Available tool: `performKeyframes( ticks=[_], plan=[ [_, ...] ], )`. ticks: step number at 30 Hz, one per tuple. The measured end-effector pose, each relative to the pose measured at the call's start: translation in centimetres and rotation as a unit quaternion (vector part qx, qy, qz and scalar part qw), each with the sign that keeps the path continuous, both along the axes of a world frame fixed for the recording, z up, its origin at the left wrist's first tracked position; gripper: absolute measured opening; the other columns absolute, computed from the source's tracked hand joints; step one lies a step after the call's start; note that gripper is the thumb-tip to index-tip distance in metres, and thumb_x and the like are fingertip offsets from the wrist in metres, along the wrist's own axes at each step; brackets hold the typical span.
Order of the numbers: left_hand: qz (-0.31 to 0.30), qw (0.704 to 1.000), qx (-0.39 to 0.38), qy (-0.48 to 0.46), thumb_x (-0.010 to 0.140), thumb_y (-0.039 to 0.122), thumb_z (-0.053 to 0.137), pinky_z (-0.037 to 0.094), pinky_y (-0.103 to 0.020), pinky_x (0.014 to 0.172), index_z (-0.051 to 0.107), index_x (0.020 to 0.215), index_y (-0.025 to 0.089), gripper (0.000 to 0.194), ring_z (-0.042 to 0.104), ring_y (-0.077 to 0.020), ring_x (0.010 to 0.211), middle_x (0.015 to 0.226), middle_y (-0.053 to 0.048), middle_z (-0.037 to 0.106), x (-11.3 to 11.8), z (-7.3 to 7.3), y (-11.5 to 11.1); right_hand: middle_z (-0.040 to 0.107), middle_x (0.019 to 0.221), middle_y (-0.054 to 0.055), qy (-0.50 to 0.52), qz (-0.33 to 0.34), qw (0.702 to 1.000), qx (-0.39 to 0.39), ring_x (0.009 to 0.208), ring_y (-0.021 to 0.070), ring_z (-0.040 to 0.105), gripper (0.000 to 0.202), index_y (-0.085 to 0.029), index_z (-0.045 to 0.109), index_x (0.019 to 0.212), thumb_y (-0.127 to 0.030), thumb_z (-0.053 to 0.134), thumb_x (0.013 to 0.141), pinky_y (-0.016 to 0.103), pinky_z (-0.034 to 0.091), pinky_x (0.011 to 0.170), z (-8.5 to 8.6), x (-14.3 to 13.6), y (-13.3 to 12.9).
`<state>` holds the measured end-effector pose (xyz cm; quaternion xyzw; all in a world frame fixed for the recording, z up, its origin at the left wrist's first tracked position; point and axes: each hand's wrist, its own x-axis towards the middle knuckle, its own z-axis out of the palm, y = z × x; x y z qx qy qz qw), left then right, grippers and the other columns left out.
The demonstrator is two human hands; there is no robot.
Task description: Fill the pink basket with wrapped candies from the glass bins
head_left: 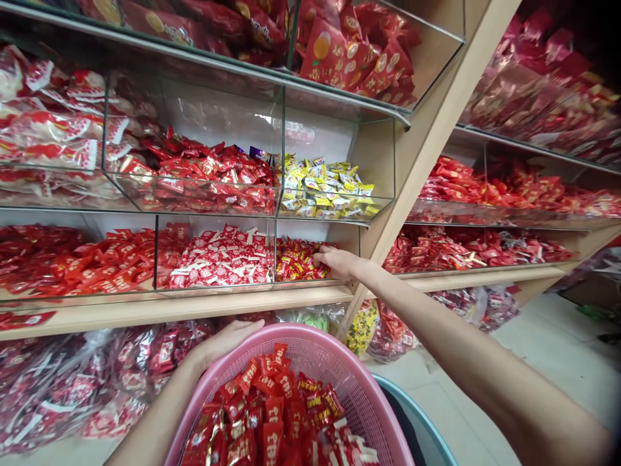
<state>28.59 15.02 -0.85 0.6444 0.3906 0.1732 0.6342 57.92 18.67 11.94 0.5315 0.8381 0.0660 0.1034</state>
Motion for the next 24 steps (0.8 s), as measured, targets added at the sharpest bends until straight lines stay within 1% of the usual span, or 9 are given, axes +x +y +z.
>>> performKeyframes(
  ticks=[2, 5, 8, 10, 14, 17, 20, 24],
  plan=[
    [0.006, 1.000, 0.001, 0.007, 0.070, 0.065, 0.053, 0.045, -0.032, 0.073, 0.072, 0.089, 0.017, 0.055, 0.061, -0.0237, 0.082, 0.084, -0.005, 0.072, 0.0, 0.1, -0.1, 0.054, 0.104, 0.010, 0.014, 0.012, 1.000, 0.012, 0.094, 0.0193, 0.055, 0.027, -0.016, 0.059, 0.102, -0.016, 0.062, 0.076, 0.025, 0.038, 0.077, -0.1, 0.3, 0.1],
    [0.010, 1.000, -0.005, 0.007, 0.069, 0.066, 0.054, 0.044, -0.032, 0.071, 0.072, 0.085, 0.017, 0.055, 0.060, -0.0241, 0.081, 0.081, -0.006, 0.071, 0.0, 0.2, -0.1, 0.056, 0.103, 0.008, 0.051, 0.014, 0.998, 0.028, 0.089, 0.0174, 0.055, 0.026, -0.015, 0.060, 0.098, -0.025, 0.066, 0.075, 0.023, 0.038, 0.073, 0.4, 0.9, 0.1],
    [0.007, 1.000, -0.010, -0.003, 0.070, 0.065, 0.054, 0.044, -0.032, 0.071, 0.072, 0.085, 0.017, 0.053, 0.060, -0.0238, 0.081, 0.082, -0.006, 0.071, 0.0, 0.0, -0.1, 0.061, 0.096, 0.006, 0.087, -0.007, 0.995, 0.052, 0.082, 0.0154, 0.057, 0.026, -0.015, 0.059, 0.098, -0.032, 0.061, 0.079, 0.022, 0.037, 0.066, 1.1, 1.3, 0.3],
    [0.006, 1.000, -0.009, -0.004, 0.071, 0.064, 0.054, 0.044, -0.031, 0.071, 0.072, 0.085, 0.017, 0.052, 0.060, -0.0234, 0.081, 0.082, -0.005, 0.071, 0.1, -0.1, 0.0, 0.063, 0.095, 0.006, 0.077, -0.024, 0.994, 0.069, 0.080, 0.0151, 0.058, 0.025, -0.015, 0.057, 0.099, -0.033, 0.057, 0.083, 0.022, 0.037, 0.064, 1.3, 1.2, 0.5],
    [0.006, 1.000, 0.007, 0.007, 0.073, 0.063, 0.052, 0.044, -0.030, 0.071, 0.072, 0.083, 0.016, 0.052, 0.060, -0.0232, 0.081, 0.079, -0.005, 0.070, 0.3, -0.1, 0.0, 0.064, 0.103, 0.009, 0.027, -0.034, 0.995, 0.085, 0.089, 0.0178, 0.059, 0.025, -0.015, 0.056, 0.103, -0.032, 0.055, 0.085, 0.023, 0.039, 0.068, 1.1, -0.1, 1.0],
    [0.003, 0.999, 0.023, 0.026, 0.076, 0.062, 0.049, 0.044, -0.031, 0.072, 0.072, 0.084, 0.016, 0.052, 0.059, -0.0231, 0.082, 0.078, -0.005, 0.070, 0.3, 0.1, -0.1, 0.063, 0.108, 0.012, 0.007, -0.033, 0.996, 0.081, 0.095, 0.0204, 0.059, 0.026, -0.015, 0.056, 0.106, -0.025, 0.057, 0.083, 0.025, 0.041, 0.071, 0.7, -1.3, 1.4],
    [0.008, 0.999, 0.017, 0.033, 0.075, 0.062, 0.049, 0.044, -0.031, 0.071, 0.072, 0.086, 0.015, 0.053, 0.059, -0.0229, 0.080, 0.080, -0.005, 0.070, 0.2, 0.0, 0.0, 0.064, 0.106, 0.013, -0.014, -0.025, 0.997, 0.067, 0.095, 0.0221, 0.060, 0.026, -0.015, 0.057, 0.107, -0.019, 0.057, 0.080, 0.027, 0.043, 0.072, 0.5, -2.0, 1.7],
    [0.007, 1.000, -0.006, 0.003, 0.073, 0.063, 0.053, 0.044, -0.031, 0.071, 0.072, 0.087, 0.015, 0.054, 0.060, -0.0226, 0.078, 0.081, -0.006, 0.071, 0.1, -0.4, 0.2, 0.065, 0.103, 0.012, -0.034, -0.008, 0.998, 0.050, 0.095, 0.0237, 0.061, 0.028, -0.016, 0.059, 0.107, -0.018, 0.059, 0.079, 0.028, 0.045, 0.073, 0.4, -2.0, 1.7]
  ],
)
